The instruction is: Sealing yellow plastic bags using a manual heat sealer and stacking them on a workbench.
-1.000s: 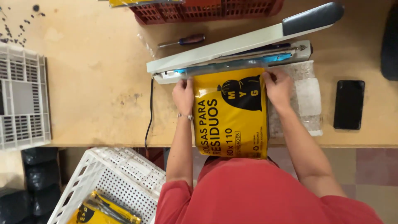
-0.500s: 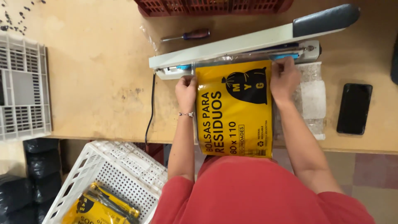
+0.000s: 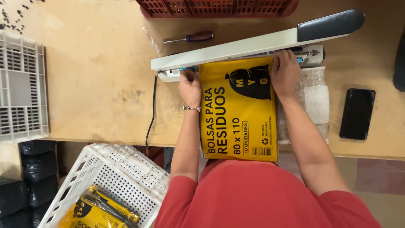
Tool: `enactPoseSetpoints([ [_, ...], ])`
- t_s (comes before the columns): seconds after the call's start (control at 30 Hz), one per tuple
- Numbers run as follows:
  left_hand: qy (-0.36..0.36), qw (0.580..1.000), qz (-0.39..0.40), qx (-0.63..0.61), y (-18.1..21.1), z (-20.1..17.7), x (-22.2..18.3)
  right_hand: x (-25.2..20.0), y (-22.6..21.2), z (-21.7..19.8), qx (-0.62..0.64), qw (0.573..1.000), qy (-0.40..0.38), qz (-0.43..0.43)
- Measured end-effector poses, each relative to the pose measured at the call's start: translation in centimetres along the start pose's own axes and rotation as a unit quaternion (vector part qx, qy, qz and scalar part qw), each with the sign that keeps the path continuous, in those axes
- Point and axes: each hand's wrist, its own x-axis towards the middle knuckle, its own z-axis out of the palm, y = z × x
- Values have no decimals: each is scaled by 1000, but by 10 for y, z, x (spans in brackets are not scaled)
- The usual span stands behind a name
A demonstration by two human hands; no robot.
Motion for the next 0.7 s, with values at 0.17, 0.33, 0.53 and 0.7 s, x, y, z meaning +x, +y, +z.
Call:
enactPoseSetpoints([
  [0.17, -17, 1000, 16, 5, 18, -5, -7, 5, 1, -11, -57, 998, -28, -32],
  [0.33, -15, 999, 25, -20, 9, -2, -5, 29, -57, -63, -45, 979, 40, -193],
  [0.53, -22, 998, 55, -19, 12, -6, -1, 127, -104, -74, -110, 927, -122, -336],
  [0.7, -4, 998, 57, -1, 9, 0, 2, 132, -76, -17, -203, 864, -445, -120],
])
